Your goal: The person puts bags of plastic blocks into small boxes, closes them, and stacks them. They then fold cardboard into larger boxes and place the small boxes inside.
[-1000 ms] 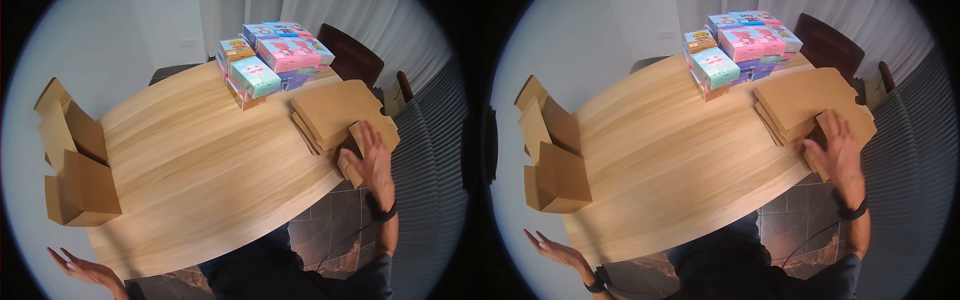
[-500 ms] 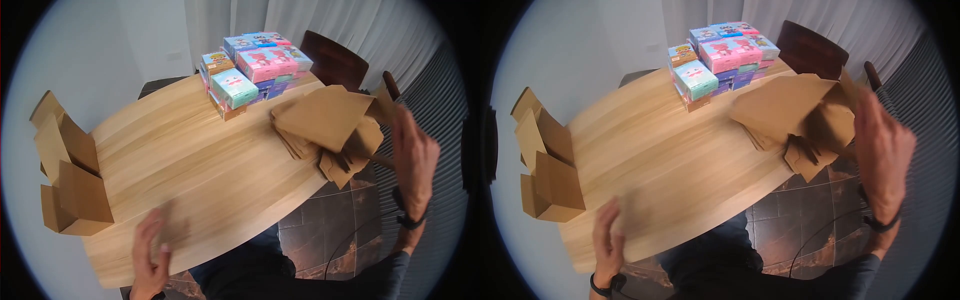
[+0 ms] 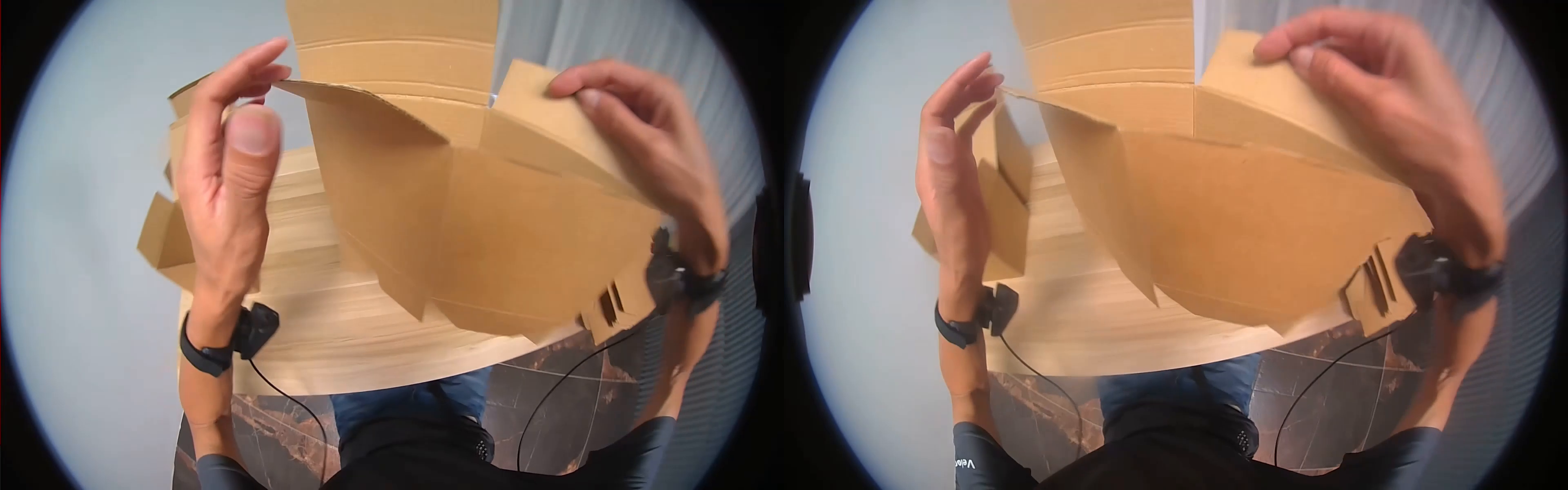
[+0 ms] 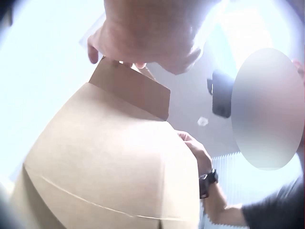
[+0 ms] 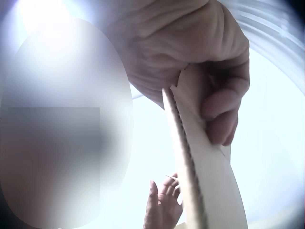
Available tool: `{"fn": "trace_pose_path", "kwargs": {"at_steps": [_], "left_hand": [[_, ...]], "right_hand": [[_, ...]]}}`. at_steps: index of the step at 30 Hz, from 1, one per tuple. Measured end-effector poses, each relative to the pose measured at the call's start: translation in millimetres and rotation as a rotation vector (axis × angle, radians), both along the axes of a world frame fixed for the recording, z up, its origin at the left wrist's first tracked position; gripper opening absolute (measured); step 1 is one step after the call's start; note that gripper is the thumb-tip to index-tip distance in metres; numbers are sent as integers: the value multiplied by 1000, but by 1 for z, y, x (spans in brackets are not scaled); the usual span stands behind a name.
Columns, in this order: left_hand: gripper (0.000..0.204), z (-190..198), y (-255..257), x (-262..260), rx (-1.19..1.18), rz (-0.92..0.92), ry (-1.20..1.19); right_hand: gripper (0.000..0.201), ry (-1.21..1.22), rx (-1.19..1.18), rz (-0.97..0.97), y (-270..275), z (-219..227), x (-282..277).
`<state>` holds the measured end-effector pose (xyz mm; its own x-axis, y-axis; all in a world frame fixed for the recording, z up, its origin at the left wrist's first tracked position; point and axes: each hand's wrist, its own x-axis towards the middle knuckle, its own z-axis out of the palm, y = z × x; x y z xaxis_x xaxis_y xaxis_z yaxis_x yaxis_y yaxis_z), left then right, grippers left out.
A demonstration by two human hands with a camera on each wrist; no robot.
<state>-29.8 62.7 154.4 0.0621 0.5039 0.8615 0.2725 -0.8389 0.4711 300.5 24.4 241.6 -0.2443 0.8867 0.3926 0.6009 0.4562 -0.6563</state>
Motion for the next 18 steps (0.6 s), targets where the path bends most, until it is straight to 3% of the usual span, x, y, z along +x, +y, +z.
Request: {"fn": "trace_pose_path", "kwargs": {"at_steps": [2, 3, 5, 6, 8, 9, 10, 11, 16, 18], "left_hand": [[60, 5, -5, -25, 50, 53, 89], [54, 6, -8, -36, 201, 198, 354], [44, 4, -10, -44, 243, 153, 621], [44, 0, -14, -44, 229, 172, 626], [38, -17, -29, -41, -74, -34, 661], [37, -29, -39, -37, -170, -93, 668], [36, -44, -36, -47, -77, -82, 788], [36, -34, -22, -60, 0, -79, 918], [43, -35, 12, -48, 12, 120, 774], [46, -28, 26, -44, -128, 88, 458]], "right_hand": [[21, 35, 41, 6, 32, -37, -6], [21, 54, -39, -35, 37, -47, -15], [22, 139, -158, 19, 44, -64, -33], [23, 170, -185, 52, 53, -76, -37], [23, 107, -81, 51, 62, -100, -42], [23, 119, -31, 59, 39, -119, -35], [23, 127, 6, 66, 36, -124, -43], [23, 131, -146, 52, 49, -108, -49], [26, 520, -440, 155, 64, -114, -38], [28, 635, -516, 208, 69, -114, -26]]}}
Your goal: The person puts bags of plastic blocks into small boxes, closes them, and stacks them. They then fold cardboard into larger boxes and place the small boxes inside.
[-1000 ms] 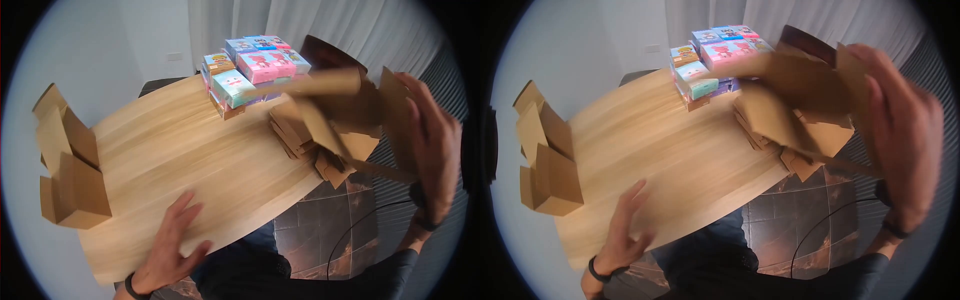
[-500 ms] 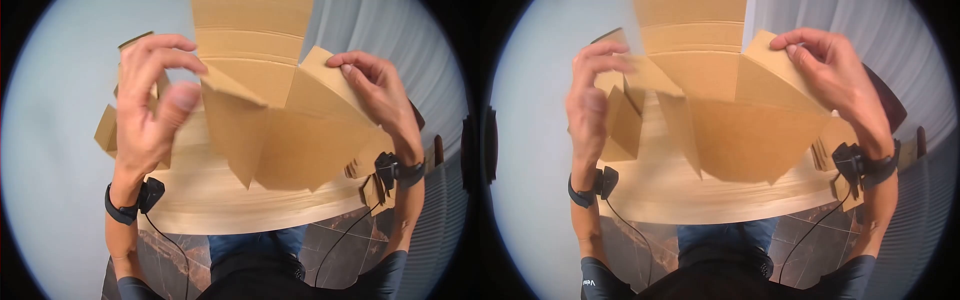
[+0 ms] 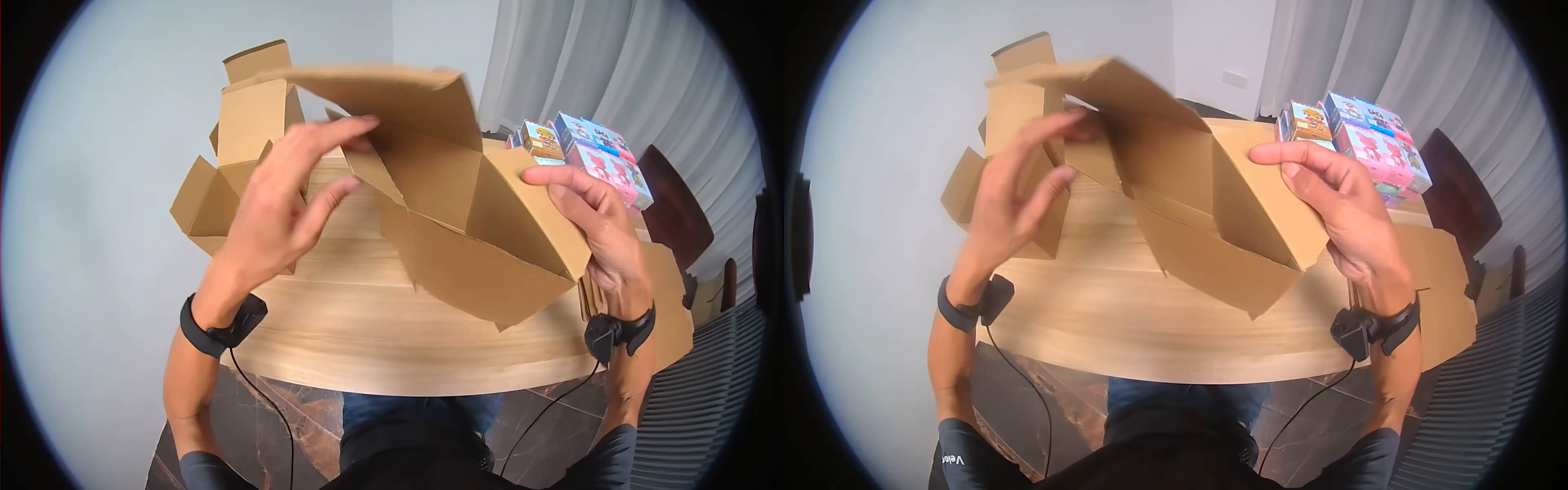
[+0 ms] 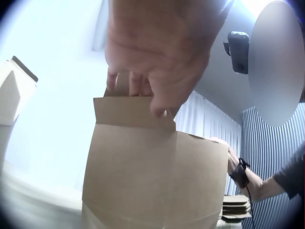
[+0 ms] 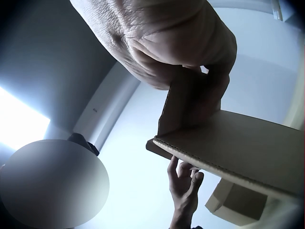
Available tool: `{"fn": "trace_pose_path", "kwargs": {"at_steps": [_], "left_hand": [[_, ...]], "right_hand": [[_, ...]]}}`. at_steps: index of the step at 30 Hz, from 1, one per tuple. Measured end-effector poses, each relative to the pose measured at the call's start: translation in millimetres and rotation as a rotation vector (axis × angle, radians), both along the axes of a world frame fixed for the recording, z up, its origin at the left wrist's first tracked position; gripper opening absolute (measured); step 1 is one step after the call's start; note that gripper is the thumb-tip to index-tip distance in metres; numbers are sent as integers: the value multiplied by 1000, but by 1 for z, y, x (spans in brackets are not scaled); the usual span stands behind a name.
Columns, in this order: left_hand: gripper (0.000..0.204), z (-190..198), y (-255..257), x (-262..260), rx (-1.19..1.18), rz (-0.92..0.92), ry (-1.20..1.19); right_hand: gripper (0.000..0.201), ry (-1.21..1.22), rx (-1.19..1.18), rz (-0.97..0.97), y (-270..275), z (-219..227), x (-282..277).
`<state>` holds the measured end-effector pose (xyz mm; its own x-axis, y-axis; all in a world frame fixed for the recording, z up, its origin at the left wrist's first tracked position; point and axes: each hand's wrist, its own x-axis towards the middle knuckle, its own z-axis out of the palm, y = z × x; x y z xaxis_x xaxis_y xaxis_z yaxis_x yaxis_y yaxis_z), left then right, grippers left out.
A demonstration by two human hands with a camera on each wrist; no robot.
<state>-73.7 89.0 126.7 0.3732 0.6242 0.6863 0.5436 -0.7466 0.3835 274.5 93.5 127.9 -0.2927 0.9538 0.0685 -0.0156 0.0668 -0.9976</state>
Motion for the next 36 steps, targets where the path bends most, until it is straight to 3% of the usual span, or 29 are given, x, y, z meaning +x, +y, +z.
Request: {"fn": "trace_pose_path", "kwargs": {"at_steps": [1, 2, 4, 6, 8, 10, 11, 14, 15, 16, 18, 19, 20, 21, 22, 24, 25, 26, 29, 32, 36], "left_hand": [[41, 4, 5, -3, 151, 10, 65], [41, 10, 8, -3, 153, 12, 60], [29, 26, 6, -3, 232, -110, 310], [20, 36, 10, 8, 240, -174, 384], [19, 44, 18, 19, -321, -265, 465], [17, 43, 36, 14, -354, -289, 528], [16, 39, 48, 10, -347, -229, 361], [23, 25, 70, -8, -419, -53, -109], [25, 15, 74, -17, -480, -26, -298], [26, 2, 78, -28, -597, -33, -471], [25, -17, 67, -27, -767, -120, -834], [25, -33, 56, -30, -837, -239, -973], [33, -63, 63, -39, -828, -420, -1125], [36, -84, 59, -40, -921, -427, -1260], [37, -100, 49, -32, -933, -364, -1377], [34, -101, 6, 8, -979, -286, -1587], [34, -109, -14, 16, -1012, -284, -1621], [35, -115, -29, 17, -1055, -296, -1625], [35, -132, -60, 12, -1144, -314, -1563], [36, -137, -71, 8, -1192, -340, -1471], [37, -140, -65, 9, -1246, -388, -1339]], "right_hand": [[29, 124, -43, 44, -1, -5, 4], [30, 249, -92, 88, -1, -8, 7], [33, 258, -134, 75, 0, -9, 4], [34, 288, -258, 37, 13, -13, 2], [37, 437, -326, 97, 33, -26, 4], [44, 752, -356, 130, 44, -27, -1], [57, 874, -278, 322, 49, -29, 5], [68, 844, -27, 176, 31, -27, 18], [76, 1160, -92, 366, 29, -43, 36], [76, 1166, -62, 379, 18, -46, 36], [96, 413, 312, -13, -2, -53, 34], [96, 419, 333, -4, -15, -53, 24], [110, 279, 388, -65, -25, -47, 12], [124, 143, 435, -133, -32, -42, 3], [124, 157, 442, -137, -32, -39, -2], [140, 126, 625, -206, -33, -29, -9], [146, 115, 685, -223, -34, -22, -12], [149, -110, 905, -149, -38, -13, -13], [154, -359, 1179, 7, -32, 17, -21], [145, -369, 1229, 33, -13, 27, -40], [119, -194, 1109, 167, -8, 46, -76]]}}
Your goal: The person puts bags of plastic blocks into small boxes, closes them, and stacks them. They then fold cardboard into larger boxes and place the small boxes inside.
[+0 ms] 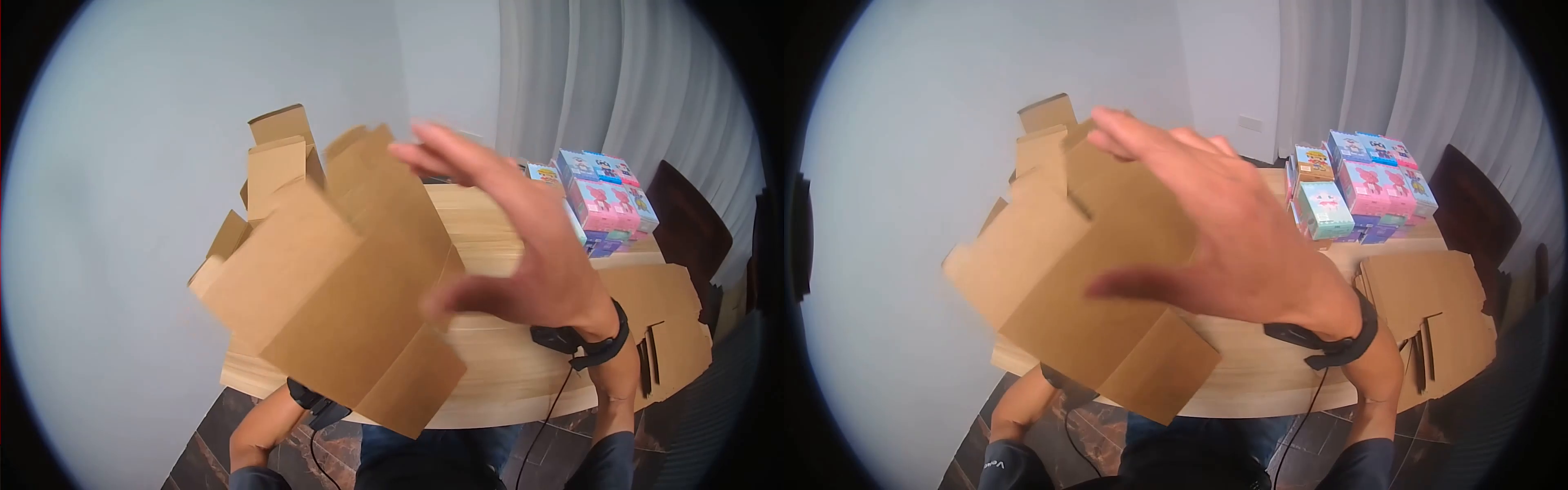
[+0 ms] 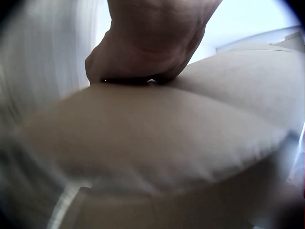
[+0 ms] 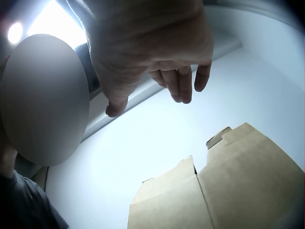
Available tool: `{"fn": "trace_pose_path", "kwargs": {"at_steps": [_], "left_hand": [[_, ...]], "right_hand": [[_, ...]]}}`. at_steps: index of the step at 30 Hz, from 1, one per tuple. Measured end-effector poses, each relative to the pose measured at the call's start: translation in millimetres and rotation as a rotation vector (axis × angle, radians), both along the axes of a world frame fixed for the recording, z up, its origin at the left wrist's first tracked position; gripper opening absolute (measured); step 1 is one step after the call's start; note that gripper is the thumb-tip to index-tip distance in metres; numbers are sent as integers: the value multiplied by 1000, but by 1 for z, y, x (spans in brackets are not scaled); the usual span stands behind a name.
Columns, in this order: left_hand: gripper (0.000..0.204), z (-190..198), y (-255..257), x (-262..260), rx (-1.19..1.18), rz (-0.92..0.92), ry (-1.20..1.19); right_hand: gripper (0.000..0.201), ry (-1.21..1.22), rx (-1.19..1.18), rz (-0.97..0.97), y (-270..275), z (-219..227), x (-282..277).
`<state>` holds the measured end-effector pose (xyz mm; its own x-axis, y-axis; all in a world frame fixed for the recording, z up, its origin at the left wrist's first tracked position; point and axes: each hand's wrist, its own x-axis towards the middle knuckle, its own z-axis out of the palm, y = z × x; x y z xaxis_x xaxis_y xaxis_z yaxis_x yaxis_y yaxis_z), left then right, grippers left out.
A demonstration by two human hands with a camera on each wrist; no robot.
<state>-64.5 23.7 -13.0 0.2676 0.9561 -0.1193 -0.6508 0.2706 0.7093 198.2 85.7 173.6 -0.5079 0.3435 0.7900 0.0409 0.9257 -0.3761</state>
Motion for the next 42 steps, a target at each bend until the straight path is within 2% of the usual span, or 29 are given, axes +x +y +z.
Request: {"fn": "trace_pose_path", "kwargs": {"at_steps": [2, 4, 6, 7, 8, 9, 10, 11, 12, 13, 14, 16, 18, 19, 20, 21, 22, 23, 25, 27, 29, 31, 35, 36, 38, 40, 41, 42], "left_hand": [[37, -2, 8, 3, 29, -72, 44], [37, -4, 20, 8, 68, -147, 101], [38, -6, 33, 15, 127, -221, 169], [38, -7, 40, 18, 136, -252, 215], [38, -8, 48, 20, 154, -278, 267], [39, -9, 52, 24, 96, -252, 336], [39, -4, 54, 28, 12, -214, 423], [42, 0, 57, 38, -153, -126, 527], [42, -7, 59, 39, -171, -135, 518], [42, -18, 62, 36, -211, -117, 398], [41, -24, 65, 33, -244, -94, 281], [40, -31, 66, 32, -257, -63, 212], [37, -41, 66, 34, -180, 15, 409], [32, -40, 70, 35, -125, 36, 599], [32, -38, 73, 33, -124, 28, 599], [34, -34, 75, 30, 99, 283, 616], [36, -15, 72, 32, 318, 537, 621], [41, 17, 64, 36, 575, 492, 607], [48, 83, 48, 35, 1073, 220, 634], [41, 123, 44, 31, 1382, -119, 738], [34, 129, 43, 38, 1453, -229, 803], [34, 123, 38, 48, 1235, -306, 831], [32, 97, 49, 23, 1080, -334, 923], [26, 78, 59, 7, 1078, -276, 851], [21, 71, 61, 3, 1074, -231, 782], [31, 73, 48, 8, 893, -173, 758], [37, 76, 46, 15, 948, -132, 792], [37, 78, 45, 18, 945, -135, 792]], "right_hand": [[107, -206, 19, -227, 0, 4, -14], [102, -192, -31, -210, 5, -2, -19], [89, -18, -116, -244, 8, -10, -21], [89, -25, -117, -242, 5, -13, -16], [77, -22, -198, -125, 0, -20, -6], [65, -23, -277, -9, -5, -26, 4], [50, -67, -101, 34, -5, -39, 12], [51, 11, -179, 1, -14, -49, 10], [52, 94, -266, -38, -24, -61, 5], [52, 91, -284, -43, -30, -74, -3], [49, 354, -264, -60, -33, -88, -13], [47, 615, -238, -80, -28, -114, -16], [41, 515, -267, -52, -25, -136, -5], [31, 494, -235, -97, -25, -135, -9], [31, 494, -234, -105, -26, -131, -9], [29, 421, -184, -165, -30, -124, -8], [27, 345, -139, -223, -35, -118, -7], [23, 331, -211, -237, -41, -112, -10], [22, 257, -202, -263, -48, -108, -15], [18, 173, -188, -270, -53, -114, -17], [17, 170, -223, -265, -57, -122, -17], [15, 166, -252, -265, -61, -125, -13], [11, 115, -184, -428, -69, -125, 7], [10, 101, -160, -499, -70, -125, 12], [7, 54, -166, -571, -70, -125, 12], [9, -55, -192, -671, -71, -124, 3], [17, -216, -185, -692, -70, -127, 2], [17, -216, -190, -692, -71, -127, 1]]}}
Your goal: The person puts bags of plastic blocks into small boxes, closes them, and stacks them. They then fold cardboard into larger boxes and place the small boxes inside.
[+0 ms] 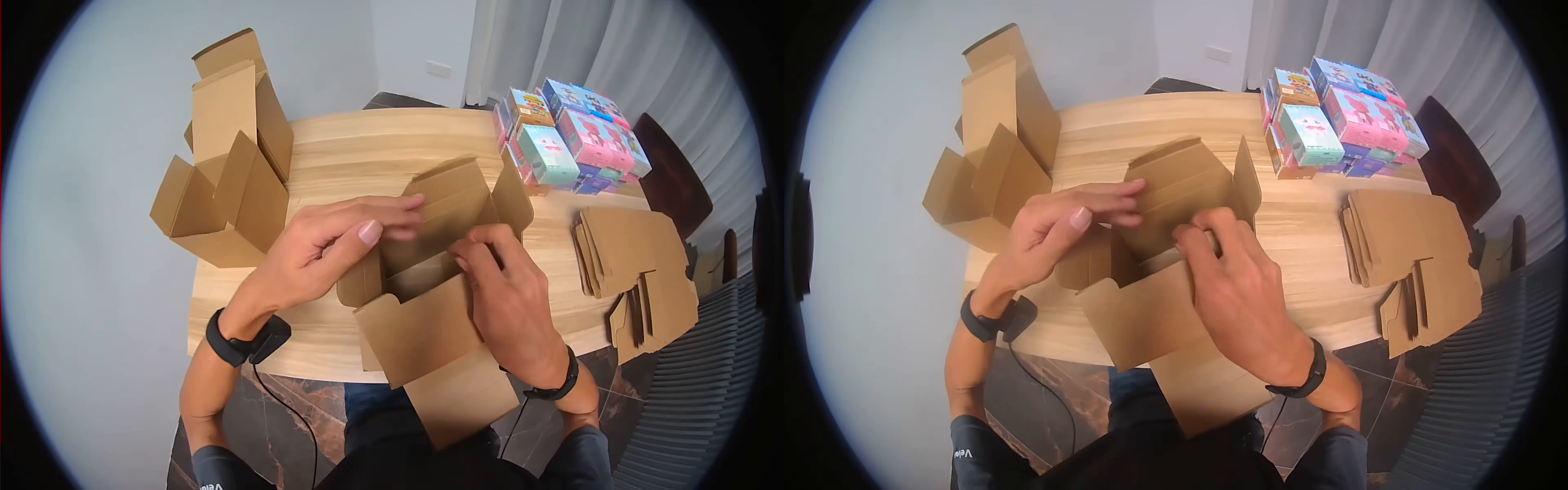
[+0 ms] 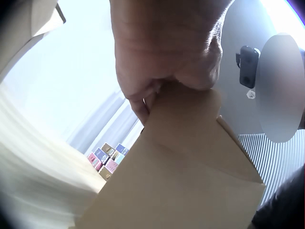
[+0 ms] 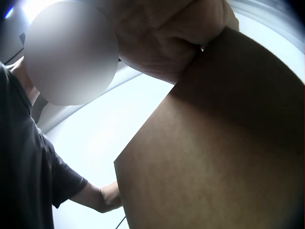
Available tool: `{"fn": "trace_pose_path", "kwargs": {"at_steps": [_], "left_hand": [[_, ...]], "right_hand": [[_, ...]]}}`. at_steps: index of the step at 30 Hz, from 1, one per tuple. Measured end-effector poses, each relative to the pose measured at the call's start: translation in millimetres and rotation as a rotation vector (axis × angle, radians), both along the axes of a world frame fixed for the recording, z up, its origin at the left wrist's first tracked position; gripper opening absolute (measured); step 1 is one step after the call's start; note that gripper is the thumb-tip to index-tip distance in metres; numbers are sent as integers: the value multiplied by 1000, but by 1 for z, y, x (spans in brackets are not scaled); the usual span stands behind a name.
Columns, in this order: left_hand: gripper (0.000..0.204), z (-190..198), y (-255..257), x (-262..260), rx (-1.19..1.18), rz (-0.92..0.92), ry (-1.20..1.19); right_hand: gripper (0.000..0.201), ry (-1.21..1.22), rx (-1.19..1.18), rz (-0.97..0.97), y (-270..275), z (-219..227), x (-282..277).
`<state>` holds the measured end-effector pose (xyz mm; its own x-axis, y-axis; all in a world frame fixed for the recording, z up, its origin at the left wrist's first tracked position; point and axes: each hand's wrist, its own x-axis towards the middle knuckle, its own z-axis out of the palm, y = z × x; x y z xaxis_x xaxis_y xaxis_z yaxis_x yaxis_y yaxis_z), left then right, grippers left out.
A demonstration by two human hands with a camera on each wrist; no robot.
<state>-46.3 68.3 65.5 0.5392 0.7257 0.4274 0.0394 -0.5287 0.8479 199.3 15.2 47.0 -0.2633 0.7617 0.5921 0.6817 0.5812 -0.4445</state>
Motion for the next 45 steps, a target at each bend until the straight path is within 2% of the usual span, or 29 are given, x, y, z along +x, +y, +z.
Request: {"fn": "trace_pose_path", "kwargs": {"at_steps": [2, 6, 8, 9, 11, 12, 14, 16, 17, 18, 20, 21, 22, 24, 25, 26, 28, 29, 32, 33, 34, 35, 36, 37, 38, 39, 41, 44, 45], "left_hand": [[41, 7, -1, 3, -7, 125, 97], [44, 18, 0, 22, -30, 283, 142], [57, 7, 9, 22, -292, 216, 54], [57, -4, 13, 19, -292, 219, 44], [86, -19, 19, 13, 49, 32, -68], [86, -22, 18, 10, 47, 24, -63], [111, -15, 8, 11, 105, 94, 71], [108, -11, 9, 14, 75, 126, 38], [104, -10, 10, 15, 44, 159, 7], [104, -9, 12, 13, 47, 157, 7], [93, -6, 18, -1, -339, 120, -24], [84, -13, 22, -10, -260, 168, 30], [84, -20, 25, -16, -257, 171, 34], [90, -33, 25, -24, -236, 147, -165], [87, -37, 23, -26, -138, 149, -98], [87, -32, 18, -19, -138, 144, -94], [90, -20, 7, -3, 39, 140, -37], [87, -17, 10, -8, 135, 129, 109], [78, -19, 14, -5, 201, 138, 256], [76, -21, 14, -2, 222, 142, 304], [70, -24, 14, 3, 264, 121, 390], [64, -27, 14, 8, 305, 99, 478], [61, -26, 11, 13, 341, 150, 510], [57, -24, 8, 18, 375, 203, 543], [57, -26, 8, 27, 372, 200, 542], [55, -29, 9, 38, 320, 387, 319], [52, -28, 12, 40, 255, 575, 94], [45, -23, 28, 27, -68, 362, 239], [44, -29, 31, 22, 110, 278, 259]], "right_hand": [[25, -257, 4, -53, 0, 5, -4], [41, -438, 197, -191, -3, 15, -11], [56, -188, 224, -253, -1, 12, -10], [63, -90, 214, -237, 0, 10, -6], [68, -12, 96, -166, 1, 6, 5], [66, -29, -16, -117, 0, 5, 9], [51, 13, -119, -180, 0, 13, 15], [36, -77, -105, -168, 4, 16, 26], [26, -84, -7, -186, 8, 14, 25], [26, -83, -5, -188, 12, 13, 29], [27, -74, 127, -163, 22, 9, 41], [30, 54, 94, -102, 28, 4, 45], [30, 60, 97, -100, 27, 3, 43], [30, 347, -141, -128, 22, 0, 35], [24, 183, -124, -153, 17, 4, 31], [24, 187, -123, -158, 19, 4, 28], [35, 103, -63, -178, 20, 3, 22], [35, 103, -65, -176, 20, 1, 19], [71, 224, -21, 38, 17, -5, 13], [59, 112, -75, 78, 16, -6, 16], [59, 110, -77, 81, 17, -8, 16], [53, -10, -51, 150, 19, -10, 16], [46, -130, -25, 218, 21, -11, 16], [37, -1, -57, 172, 19, -4, 10], [37, -1, -61, 170, 19, -6, 11], [36, 34, -88, 160, 20, -10, 10], [34, 68, -123, 155, 20, -14, 9], [28, 56, -54, 117, 19, -16, 7], [26, 148, -107, 57, 14, -16, 5]]}}
